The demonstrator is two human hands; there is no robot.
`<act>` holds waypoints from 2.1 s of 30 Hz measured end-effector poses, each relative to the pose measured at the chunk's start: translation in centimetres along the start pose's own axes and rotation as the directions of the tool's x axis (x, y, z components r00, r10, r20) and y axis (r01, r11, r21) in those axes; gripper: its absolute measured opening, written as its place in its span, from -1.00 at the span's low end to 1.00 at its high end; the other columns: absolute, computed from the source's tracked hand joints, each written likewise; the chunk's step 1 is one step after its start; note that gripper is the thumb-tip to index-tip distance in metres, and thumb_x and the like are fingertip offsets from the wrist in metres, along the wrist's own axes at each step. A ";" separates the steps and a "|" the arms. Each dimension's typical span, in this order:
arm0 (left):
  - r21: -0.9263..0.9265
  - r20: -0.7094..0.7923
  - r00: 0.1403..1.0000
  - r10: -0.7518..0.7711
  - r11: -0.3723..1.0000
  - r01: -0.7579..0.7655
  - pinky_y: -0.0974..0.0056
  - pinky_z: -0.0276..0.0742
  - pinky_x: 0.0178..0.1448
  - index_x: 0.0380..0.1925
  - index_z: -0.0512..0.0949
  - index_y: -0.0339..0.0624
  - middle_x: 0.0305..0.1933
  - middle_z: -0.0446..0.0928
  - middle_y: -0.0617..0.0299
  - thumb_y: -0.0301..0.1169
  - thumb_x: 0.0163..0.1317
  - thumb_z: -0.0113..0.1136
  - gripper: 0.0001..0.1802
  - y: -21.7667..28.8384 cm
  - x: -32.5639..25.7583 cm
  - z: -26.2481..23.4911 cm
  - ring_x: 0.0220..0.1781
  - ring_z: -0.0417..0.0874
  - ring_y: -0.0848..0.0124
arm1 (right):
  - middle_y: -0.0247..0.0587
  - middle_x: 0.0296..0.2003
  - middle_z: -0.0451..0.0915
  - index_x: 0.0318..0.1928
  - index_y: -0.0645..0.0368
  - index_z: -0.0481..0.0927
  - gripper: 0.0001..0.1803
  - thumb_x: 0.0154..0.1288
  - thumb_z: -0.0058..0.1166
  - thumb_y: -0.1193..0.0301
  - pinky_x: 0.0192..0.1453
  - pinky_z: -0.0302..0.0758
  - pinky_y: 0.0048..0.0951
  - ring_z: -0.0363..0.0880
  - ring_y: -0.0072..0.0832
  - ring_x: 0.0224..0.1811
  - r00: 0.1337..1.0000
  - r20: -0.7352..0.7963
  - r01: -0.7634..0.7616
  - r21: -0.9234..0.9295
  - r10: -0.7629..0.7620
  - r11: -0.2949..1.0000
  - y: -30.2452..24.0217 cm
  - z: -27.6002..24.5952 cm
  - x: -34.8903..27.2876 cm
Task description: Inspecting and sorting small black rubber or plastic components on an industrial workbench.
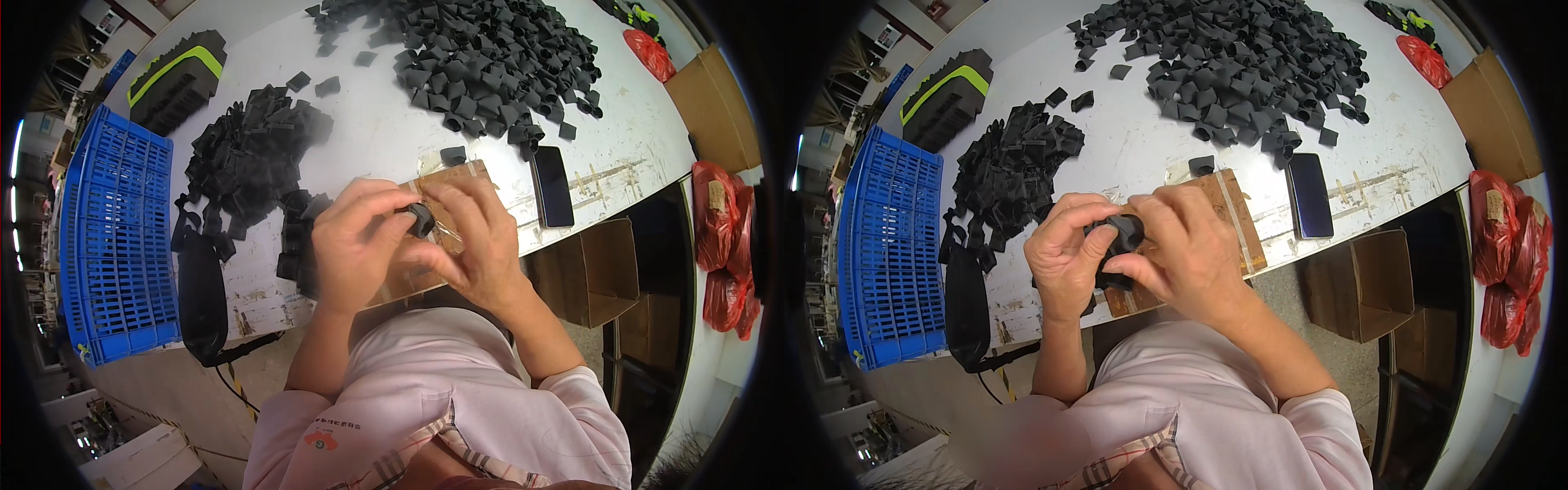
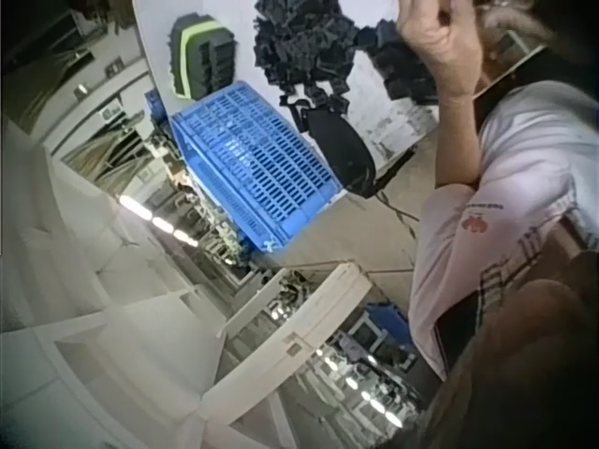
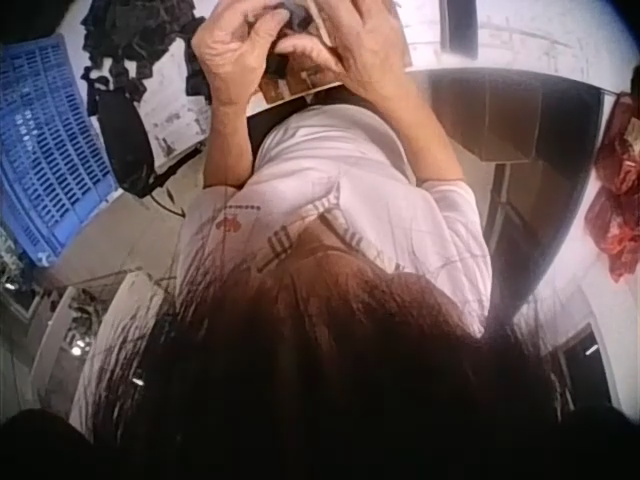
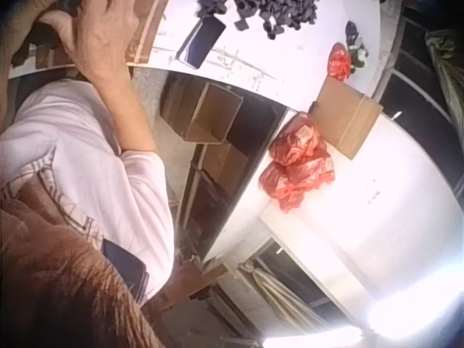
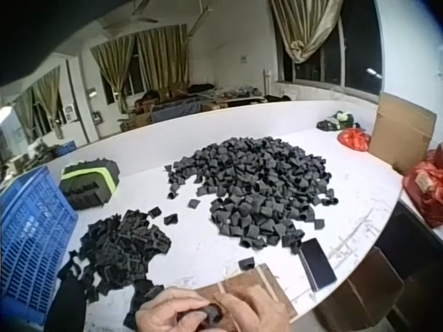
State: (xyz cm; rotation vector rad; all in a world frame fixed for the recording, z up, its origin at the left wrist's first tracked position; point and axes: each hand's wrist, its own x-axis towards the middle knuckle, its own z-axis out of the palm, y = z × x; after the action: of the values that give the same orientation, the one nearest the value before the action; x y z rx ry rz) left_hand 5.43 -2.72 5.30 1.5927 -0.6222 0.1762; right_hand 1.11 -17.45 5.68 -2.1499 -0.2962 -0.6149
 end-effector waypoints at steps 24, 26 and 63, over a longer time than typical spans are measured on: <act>-0.852 -0.079 0.856 -0.511 0.481 0.208 0.30 0.36 -0.10 -0.31 0.41 -0.22 -0.32 0.40 0.18 -0.40 0.22 0.02 -0.88 -1.0 -1.9 0.4 -0.24 0.43 0.37 | -0.14 -0.49 0.44 -0.36 0.31 0.50 -0.75 -0.16 0.17 0.61 -0.57 0.35 -0.43 0.42 -0.34 -0.53 0.968 -0.090 0.230 -0.075 -0.236 0.970 -0.2 1.1 1.4; -0.849 -0.097 0.853 -0.514 0.490 0.199 0.29 0.35 -0.06 -0.30 0.43 -0.23 -0.29 0.42 0.17 -0.42 0.21 0.03 -0.87 -0.8 -2.2 0.6 -0.20 0.44 0.38 | -0.10 -0.49 0.45 -0.35 0.33 0.51 -0.74 -0.19 0.18 0.67 -0.56 0.32 -0.44 0.40 -0.36 -0.55 0.962 -0.093 0.248 -0.096 -0.257 0.964 0.2 1.2 1.1; 0.544 -0.197 0.798 -0.570 0.614 0.572 0.20 0.41 -0.12 -0.33 0.52 -0.28 -0.23 0.49 0.02 -0.59 -0.04 0.11 -0.80 -10.2 -4.1 -3.8 -0.15 0.48 0.09 | -0.03 -0.60 0.45 -0.52 0.27 0.46 -0.90 0.05 0.08 0.52 -0.50 0.37 -0.23 0.46 -0.10 -0.54 0.907 0.290 -0.344 0.085 0.307 0.935 2.6 4.6 -6.8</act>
State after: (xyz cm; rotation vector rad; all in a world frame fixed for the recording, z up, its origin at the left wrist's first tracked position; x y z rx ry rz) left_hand 7.89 2.02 -5.07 2.3174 0.0045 -0.1340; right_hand -2.09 -15.31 -2.03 -2.0888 -0.1140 -0.1019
